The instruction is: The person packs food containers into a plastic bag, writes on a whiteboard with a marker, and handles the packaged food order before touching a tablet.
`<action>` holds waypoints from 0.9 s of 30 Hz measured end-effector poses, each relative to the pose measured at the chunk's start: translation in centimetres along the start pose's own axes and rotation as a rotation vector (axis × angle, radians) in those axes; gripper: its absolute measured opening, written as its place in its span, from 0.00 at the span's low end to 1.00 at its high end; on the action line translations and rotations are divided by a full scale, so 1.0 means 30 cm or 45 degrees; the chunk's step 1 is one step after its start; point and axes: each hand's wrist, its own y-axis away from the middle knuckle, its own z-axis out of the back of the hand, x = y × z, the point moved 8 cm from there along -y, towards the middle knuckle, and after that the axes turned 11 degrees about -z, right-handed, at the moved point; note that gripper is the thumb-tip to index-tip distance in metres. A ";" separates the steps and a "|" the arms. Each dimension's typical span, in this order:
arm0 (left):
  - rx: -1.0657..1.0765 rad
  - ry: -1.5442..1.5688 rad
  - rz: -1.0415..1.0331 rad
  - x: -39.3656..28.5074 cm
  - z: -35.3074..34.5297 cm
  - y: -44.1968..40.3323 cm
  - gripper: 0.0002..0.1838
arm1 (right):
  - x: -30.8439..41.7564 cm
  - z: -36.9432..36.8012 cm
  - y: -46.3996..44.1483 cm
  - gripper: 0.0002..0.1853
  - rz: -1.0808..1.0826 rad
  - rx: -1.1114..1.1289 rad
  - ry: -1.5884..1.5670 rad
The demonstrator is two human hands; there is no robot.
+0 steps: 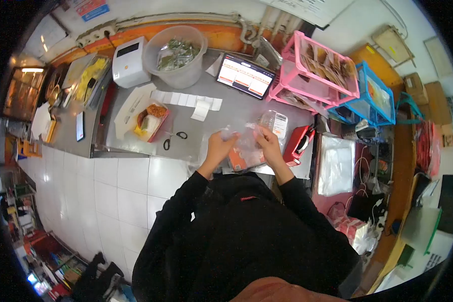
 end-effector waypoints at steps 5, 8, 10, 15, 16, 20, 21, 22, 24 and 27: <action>-0.186 0.521 0.051 0.019 -0.124 0.040 0.13 | -0.051 0.067 0.114 0.24 -0.085 0.022 -0.011; -0.046 0.398 0.011 -0.035 -0.190 0.060 0.14 | 0.020 0.088 0.160 0.39 0.152 0.153 -0.041; -0.029 0.484 0.161 -0.069 -0.223 0.069 0.16 | 0.035 0.103 0.192 0.43 0.100 0.329 -0.287; -0.122 0.445 0.150 -0.046 -0.280 0.064 0.19 | 0.026 0.200 0.196 0.45 0.239 0.261 0.116; -0.109 0.387 0.162 -0.028 -0.284 0.063 0.18 | 0.005 0.210 0.186 0.44 0.202 0.269 0.149; 0.476 -0.296 -0.210 -0.091 -0.302 0.066 0.14 | -0.049 0.231 0.168 0.43 -0.032 0.466 0.057; 0.616 -0.413 -0.135 -0.097 -0.297 0.086 0.14 | 0.000 0.220 0.186 0.44 -0.070 0.429 0.023; 0.765 -0.534 -0.073 -0.100 -0.289 0.105 0.14 | 0.027 0.216 0.197 0.45 -0.112 0.359 -0.011; 0.725 -0.763 -0.316 -0.197 -0.279 0.096 0.14 | 0.007 0.211 0.198 0.46 -0.126 0.520 -0.189; 0.892 -1.117 -0.073 -0.242 -0.311 0.033 0.13 | 0.019 0.223 0.191 0.48 -0.101 0.615 -0.007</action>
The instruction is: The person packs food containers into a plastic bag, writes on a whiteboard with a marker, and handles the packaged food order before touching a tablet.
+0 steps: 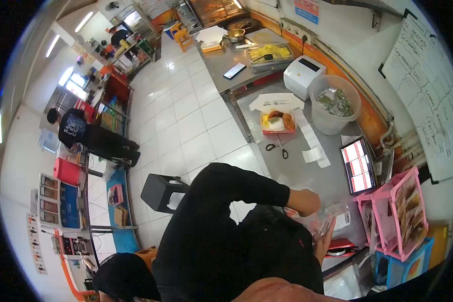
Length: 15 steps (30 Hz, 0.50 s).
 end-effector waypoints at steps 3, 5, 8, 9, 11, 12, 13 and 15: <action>-0.144 0.285 0.163 -0.060 0.058 -0.041 0.14 | 0.021 -0.003 0.000 0.47 0.060 0.033 0.102; -0.402 0.541 0.100 -0.056 0.054 -0.082 0.17 | 0.023 0.007 0.005 0.47 0.095 0.013 0.181; -0.870 0.896 0.030 -0.035 -0.007 -0.129 0.21 | 0.025 0.034 0.020 0.48 0.082 -0.027 0.198; -1.039 1.012 0.006 -0.038 -0.010 -0.128 0.23 | 0.021 0.041 0.025 0.49 0.074 -0.013 0.132; -1.096 1.090 0.050 -0.053 -0.044 -0.130 0.25 | 0.017 0.050 0.043 0.50 0.099 -0.012 0.047; -1.120 1.130 0.071 -0.060 -0.057 -0.127 0.26 | 0.012 0.049 0.053 0.51 0.137 -0.026 0.026; -1.120 1.038 0.032 -0.074 -0.060 -0.127 0.25 | 0.005 0.051 0.060 0.52 0.174 -0.039 0.004; -1.126 0.853 -0.034 -0.077 -0.088 -0.120 0.24 | -0.010 0.080 0.062 0.51 0.283 -0.155 0.016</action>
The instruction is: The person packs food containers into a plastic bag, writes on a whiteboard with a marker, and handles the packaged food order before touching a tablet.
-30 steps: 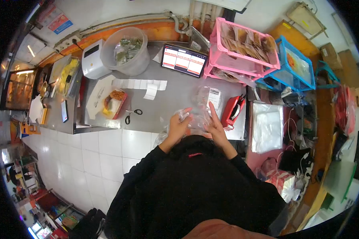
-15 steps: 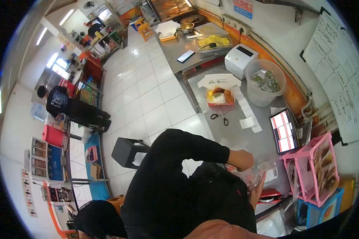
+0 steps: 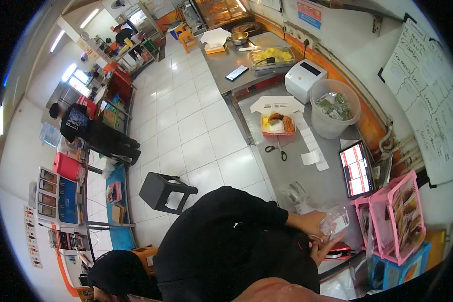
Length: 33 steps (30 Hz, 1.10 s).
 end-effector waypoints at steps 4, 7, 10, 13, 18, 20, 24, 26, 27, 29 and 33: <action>0.175 -0.075 -0.233 0.077 -0.091 -0.032 0.20 | -0.009 0.029 0.022 0.50 -0.091 -0.126 0.112; 0.158 -0.067 -0.099 0.058 -0.077 -0.047 0.17 | 0.097 -0.011 0.038 0.49 -0.098 -0.146 0.102; 0.094 0.334 0.107 0.072 -0.089 -0.060 0.15 | 0.002 0.327 -0.018 0.28 -0.001 -0.134 0.303; 0.107 0.811 0.549 0.070 -0.112 -0.013 0.13 | 0.057 0.932 -0.016 0.17 0.110 -0.765 0.899; 0.104 0.874 0.674 0.074 -0.099 0.013 0.11 | 0.134 1.408 0.113 0.25 -0.050 -1.524 1.569; 0.070 0.919 0.627 0.077 -0.110 0.009 0.10 | 0.130 1.376 0.049 0.27 0.014 -1.347 1.990; 0.045 0.859 0.569 0.136 -0.119 0.024 0.09 | 0.010 1.425 -0.066 0.27 -0.751 -0.768 2.660; 0.018 0.886 0.717 0.145 -0.119 0.058 0.09 | -0.026 1.504 -0.057 0.22 -0.697 -1.016 2.429; 0.009 0.892 0.578 0.114 -0.104 0.040 0.09 | -0.053 1.528 -0.051 0.20 -0.619 -1.125 2.335; 0.168 0.589 0.829 0.217 -0.104 0.109 0.08 | -0.077 1.535 -0.046 0.16 -0.466 -1.263 2.225; -0.001 0.878 0.806 0.207 -0.079 0.125 0.12 | 0.038 1.457 0.050 0.10 -0.136 -1.403 1.700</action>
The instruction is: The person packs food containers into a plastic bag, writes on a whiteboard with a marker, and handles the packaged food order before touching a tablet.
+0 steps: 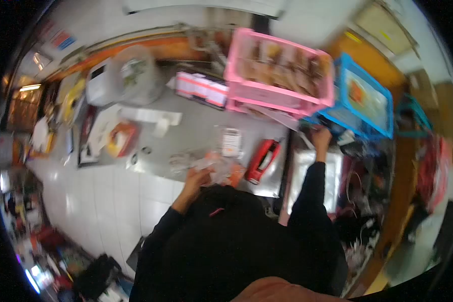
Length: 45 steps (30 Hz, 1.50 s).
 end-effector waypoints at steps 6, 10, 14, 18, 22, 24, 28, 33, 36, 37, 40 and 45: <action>0.027 -0.065 -0.012 -0.115 -0.098 0.017 0.16 | 0.036 0.007 -0.019 0.10 -0.041 0.152 -0.134; 0.052 -0.093 -0.026 -0.131 -0.107 0.033 0.16 | 0.086 -0.141 0.047 0.08 -0.154 0.354 0.361; 0.052 -0.065 -0.074 -0.098 -0.079 0.028 0.16 | 0.086 -0.173 0.059 0.07 -0.114 0.452 0.454; 0.067 -0.002 -0.075 -0.116 -0.082 0.035 0.16 | 0.083 -0.069 0.049 0.07 -0.128 0.408 0.290; 0.092 -0.027 -0.053 -0.098 -0.069 0.026 0.16 | 0.131 0.088 0.054 0.08 -0.156 0.348 -0.021; 0.126 -0.015 -0.050 -0.117 -0.086 0.024 0.16 | 0.142 0.133 0.060 0.09 -0.157 0.274 -0.131; 0.205 -0.023 -0.047 -0.105 -0.083 0.023 0.17 | 0.148 0.202 0.076 0.08 -0.213 0.078 -0.316; 0.270 -0.079 -0.039 -0.144 -0.104 0.027 0.16 | 0.150 0.269 0.094 0.06 -0.111 -0.241 -0.696; 0.194 0.150 -0.166 0.004 -0.002 -0.042 0.15 | 0.269 0.274 0.145 0.08 -0.209 -0.033 -1.410; 0.225 0.186 -0.218 0.032 0.020 -0.059 0.16 | 0.376 0.315 0.219 0.09 -0.255 0.050 -1.481; 0.463 0.141 -0.279 0.010 -0.002 -0.072 0.22 | 0.633 0.304 0.466 0.11 -0.269 0.341 -1.692; 0.432 0.204 -0.010 -0.119 -0.091 -0.024 0.19 | 0.844 0.191 0.763 0.07 -0.502 0.590 -1.910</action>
